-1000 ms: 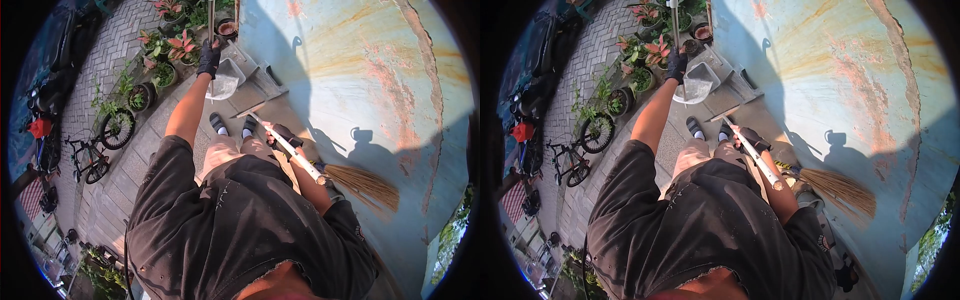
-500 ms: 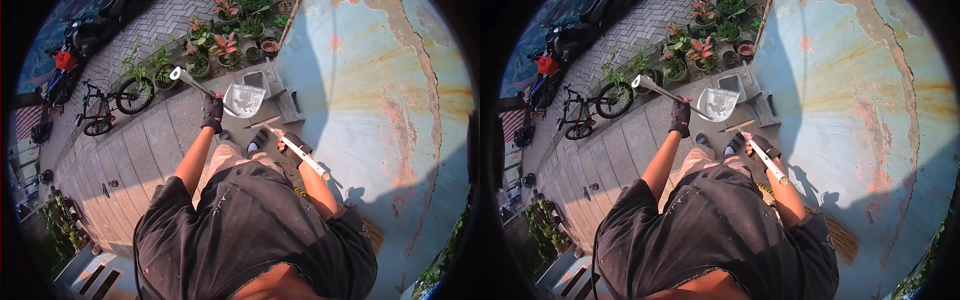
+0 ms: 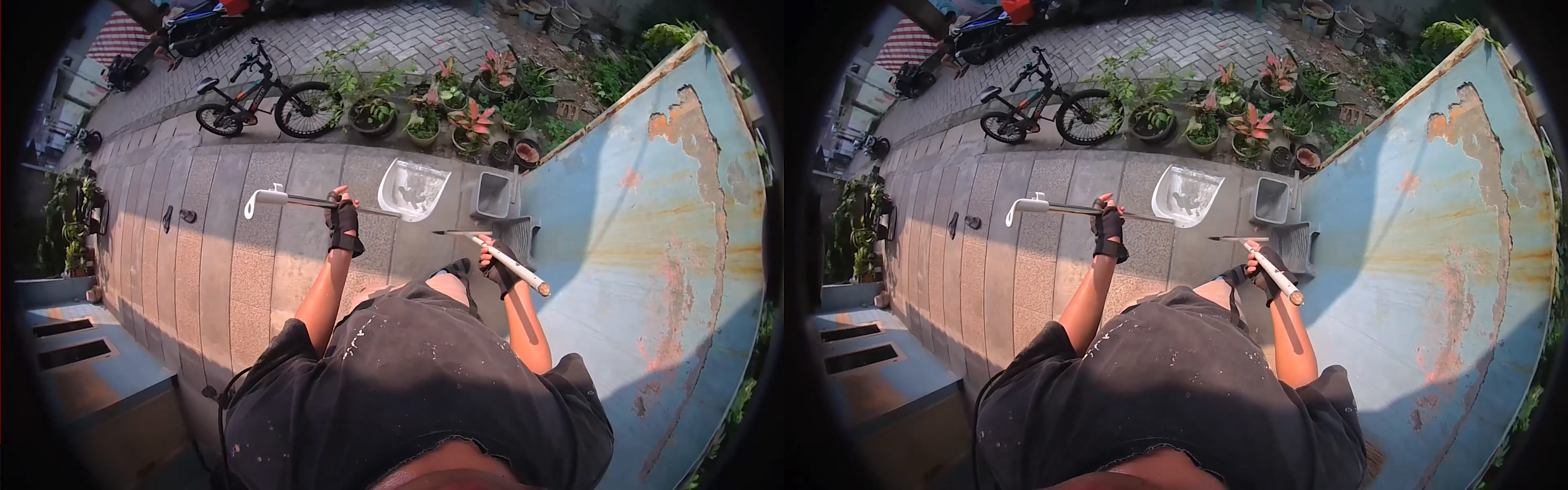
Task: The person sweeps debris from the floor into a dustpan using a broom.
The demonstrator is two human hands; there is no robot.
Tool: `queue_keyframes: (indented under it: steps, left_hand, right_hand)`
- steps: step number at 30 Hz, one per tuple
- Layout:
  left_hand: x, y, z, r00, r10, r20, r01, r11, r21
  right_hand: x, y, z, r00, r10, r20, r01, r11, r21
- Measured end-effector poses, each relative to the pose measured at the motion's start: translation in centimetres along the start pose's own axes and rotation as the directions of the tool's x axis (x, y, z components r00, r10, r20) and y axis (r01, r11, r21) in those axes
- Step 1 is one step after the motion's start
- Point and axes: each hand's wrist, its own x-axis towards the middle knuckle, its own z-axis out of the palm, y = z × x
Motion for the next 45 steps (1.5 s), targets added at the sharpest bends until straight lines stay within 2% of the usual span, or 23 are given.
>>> queue_keyframes:
  steps: [1,2,4,6,8,10,13,16,17,20,24,28,29,30,34,36,38,39,42,43,45]
  left_hand:
    - [0.3,0.5,-2.5,1.0,0.011,0.0,-0.011,1.0,0.02]
    - [0.8,0.9,-4.9,1.0,0.021,0.004,-0.021,0.999,0.041]
    - [1.5,1.5,-9.6,0.998,0.037,-0.042,-0.037,0.999,-0.011]
    - [1.9,2.6,-14.1,0.993,0.039,-0.109,-0.039,0.999,0.0]
    - [2.5,2.4,-18.6,0.98,0.074,-0.183,-0.077,0.997,-0.007]
    - [2.7,2.6,-23.3,0.96,0.105,-0.259,-0.109,0.994,-0.004]
    - [2.4,4.2,-29.0,0.935,0.011,-0.356,-0.053,0.992,-0.11]
    - [3.0,3.9,-34.3,0.9,0.011,-0.436,-0.11,0.973,-0.202]
    - [3.3,3.7,-35.9,0.892,0.012,-0.453,-0.116,0.972,-0.204]
    - [4.4,3.0,-39.8,0.857,0.063,-0.511,-0.184,0.964,-0.19]
    - [6.2,3.4,-44.8,0.825,0.079,-0.56,-0.2,0.967,-0.159]
    - [7.8,4.3,-50.5,0.764,-0.01,-0.645,-0.14,0.974,-0.18]
    - [8.0,4.3,-51.8,0.753,0.0,-0.658,-0.146,0.975,-0.168]
    - [8.4,4.3,-53.3,0.741,0.012,-0.671,-0.157,0.975,-0.156]
    - [8.5,3.3,-59.3,0.683,0.028,-0.73,-0.157,0.982,-0.109]
    - [9.2,2.1,-63.0,0.641,0.059,-0.765,-0.192,0.978,-0.085]
    - [8.9,1.1,-67.2,0.613,0.071,-0.787,-0.159,0.987,-0.036]
    - [8.7,0.8,-69.4,0.625,0.043,-0.779,-0.18,0.979,-0.09]
    - [8.2,1.5,-74.9,0.587,-0.058,-0.808,-0.142,0.974,-0.174]
    - [7.7,2.2,-76.8,0.611,-0.055,-0.79,-0.133,0.976,-0.171]
    - [7.2,1.7,-81.3,0.597,-0.046,-0.801,-0.117,0.983,-0.143]
  right_hand:
    - [0.4,0.9,1.6,1.0,-0.002,-0.001,0.001,1.0,-0.004]
    - [1.9,1.8,1.9,0.998,-0.001,0.062,0.001,1.0,-0.006]
    - [3.8,3.6,3.6,0.996,0.017,0.085,-0.019,1.0,0.024]
    - [5.5,5.7,5.7,0.995,0.007,0.098,-0.005,1.0,-0.014]
    - [7.0,7.9,8.2,0.987,0.012,0.16,-0.016,0.999,0.029]
    - [9.5,10.3,10.0,0.976,0.069,0.205,-0.078,0.996,0.037]
    - [12.0,13.5,14.7,0.982,0.134,0.135,-0.126,0.99,-0.066]
    - [14.6,16.9,19.6,0.966,0.239,0.099,-0.227,0.966,-0.12]
    - [15.8,17.9,21.1,0.948,0.293,0.125,-0.275,0.951,-0.143]
    - [19.6,20.7,25.3,0.939,0.337,0.069,-0.314,0.923,-0.223]
    - [23.8,24.7,31.2,0.922,0.383,0.065,-0.344,0.883,-0.32]
    - [27.6,29.3,36.4,0.892,0.452,-0.006,-0.418,0.82,-0.39]
    - [27.5,30.7,38.6,0.892,0.446,-0.07,-0.433,0.803,-0.409]
    - [29.4,31.8,39.0,0.873,0.483,-0.068,-0.457,0.76,-0.461]
    - [30.9,37.3,44.3,0.885,0.45,-0.119,-0.429,0.69,-0.583]
    - [32.6,39.9,46.6,0.881,0.463,-0.093,-0.415,0.667,-0.619]
    - [33.7,43.1,48.5,0.87,0.48,-0.11,-0.418,0.601,-0.682]
    - [34.3,44.8,49.5,0.861,0.498,-0.104,-0.423,0.586,-0.691]
    - [36.2,50.0,51.9,0.875,0.475,-0.094,-0.389,0.573,-0.721]
    - [36.2,51.6,52.8,0.874,0.479,-0.077,-0.388,0.594,-0.705]
    - [36.3,55.0,54.1,0.881,0.472,-0.03,-0.38,0.668,-0.64]
